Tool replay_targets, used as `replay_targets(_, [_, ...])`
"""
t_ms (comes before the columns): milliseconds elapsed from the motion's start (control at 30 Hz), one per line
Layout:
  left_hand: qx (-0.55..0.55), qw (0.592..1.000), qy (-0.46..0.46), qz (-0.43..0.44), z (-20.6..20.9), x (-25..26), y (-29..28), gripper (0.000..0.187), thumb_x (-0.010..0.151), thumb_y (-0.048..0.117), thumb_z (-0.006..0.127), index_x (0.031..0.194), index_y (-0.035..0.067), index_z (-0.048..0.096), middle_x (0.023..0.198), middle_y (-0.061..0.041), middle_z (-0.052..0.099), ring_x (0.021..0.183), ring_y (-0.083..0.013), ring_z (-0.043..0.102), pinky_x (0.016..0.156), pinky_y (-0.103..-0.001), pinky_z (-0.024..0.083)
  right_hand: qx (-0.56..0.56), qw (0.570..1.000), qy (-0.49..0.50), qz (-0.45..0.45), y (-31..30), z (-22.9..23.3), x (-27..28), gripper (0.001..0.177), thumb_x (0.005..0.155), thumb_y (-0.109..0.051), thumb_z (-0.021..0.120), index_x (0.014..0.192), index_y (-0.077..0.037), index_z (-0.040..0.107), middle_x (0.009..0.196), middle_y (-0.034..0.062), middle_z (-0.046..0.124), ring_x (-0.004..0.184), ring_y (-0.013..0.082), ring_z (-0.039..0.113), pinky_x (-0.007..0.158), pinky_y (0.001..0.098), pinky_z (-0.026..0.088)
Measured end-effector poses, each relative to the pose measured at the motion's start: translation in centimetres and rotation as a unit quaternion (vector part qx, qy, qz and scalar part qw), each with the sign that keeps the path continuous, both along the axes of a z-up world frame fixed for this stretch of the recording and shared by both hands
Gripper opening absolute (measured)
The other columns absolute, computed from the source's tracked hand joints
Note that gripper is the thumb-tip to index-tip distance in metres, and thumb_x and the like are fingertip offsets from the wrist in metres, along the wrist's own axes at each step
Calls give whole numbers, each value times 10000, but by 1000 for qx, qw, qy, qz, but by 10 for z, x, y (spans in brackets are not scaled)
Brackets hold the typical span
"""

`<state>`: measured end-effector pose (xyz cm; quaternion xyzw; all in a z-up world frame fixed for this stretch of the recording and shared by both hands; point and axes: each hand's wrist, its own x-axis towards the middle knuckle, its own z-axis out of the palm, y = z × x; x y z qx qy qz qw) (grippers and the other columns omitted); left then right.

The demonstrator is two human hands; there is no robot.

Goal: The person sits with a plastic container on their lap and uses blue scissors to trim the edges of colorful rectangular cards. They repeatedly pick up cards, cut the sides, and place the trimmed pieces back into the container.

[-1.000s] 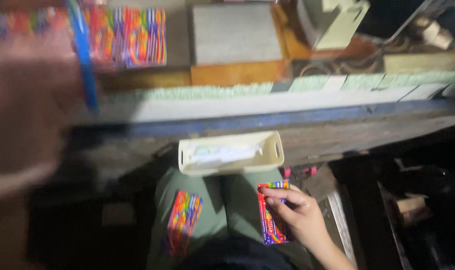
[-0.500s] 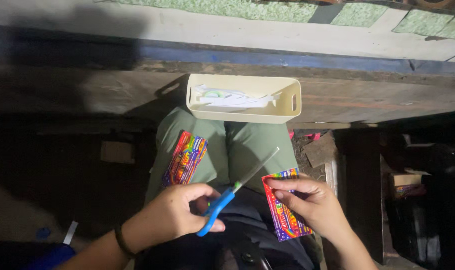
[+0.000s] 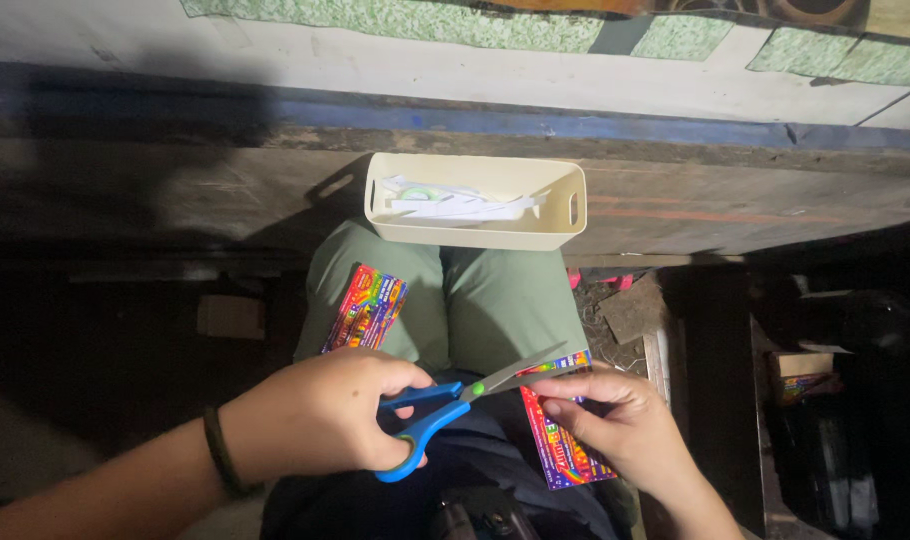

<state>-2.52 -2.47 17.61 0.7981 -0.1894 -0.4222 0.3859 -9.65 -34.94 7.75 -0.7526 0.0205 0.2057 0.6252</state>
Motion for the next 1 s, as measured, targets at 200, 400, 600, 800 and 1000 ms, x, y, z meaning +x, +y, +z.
replay_targets(200, [23,999,29,-12,10,5,-4,476,661,322,800,1098,139,751,845,-23,767,771,-153,740,713,-277,556,10,1000,-7,0,2,6,-2,286,837,32,755,1113,-15,813,1048,107,833,955,128,743,865,264,570])
replay_targets(400, [11,999,33,-17,14,7,-6,459,680,288,755,1119,153,764,872,-47,788,778,-148,755,729,-273,565,-3,999,-41,9,1,10,-3,306,821,59,760,1107,-30,821,1042,106,837,953,132,750,863,261,569])
replay_targets(600, [21,999,45,-22,16,9,-6,466,682,282,748,1124,134,749,883,-61,786,783,-156,755,734,-275,562,6,999,-36,-1,0,9,-6,315,806,75,763,1096,-33,824,1041,112,840,946,138,757,857,267,582])
replay_targets(800, [49,996,71,-16,24,10,-8,442,677,263,728,1101,145,766,857,-44,794,759,-158,753,716,-281,554,14,998,-60,6,2,11,-6,313,806,91,756,1090,-26,820,1050,111,833,970,147,756,874,265,577])
replay_targets(1000, [61,997,29,-27,30,11,-10,431,689,253,727,1112,175,743,804,-77,745,726,-216,724,673,-324,548,51,997,-60,5,3,10,-7,327,815,111,738,1098,-29,822,1040,118,840,943,153,762,825,266,592])
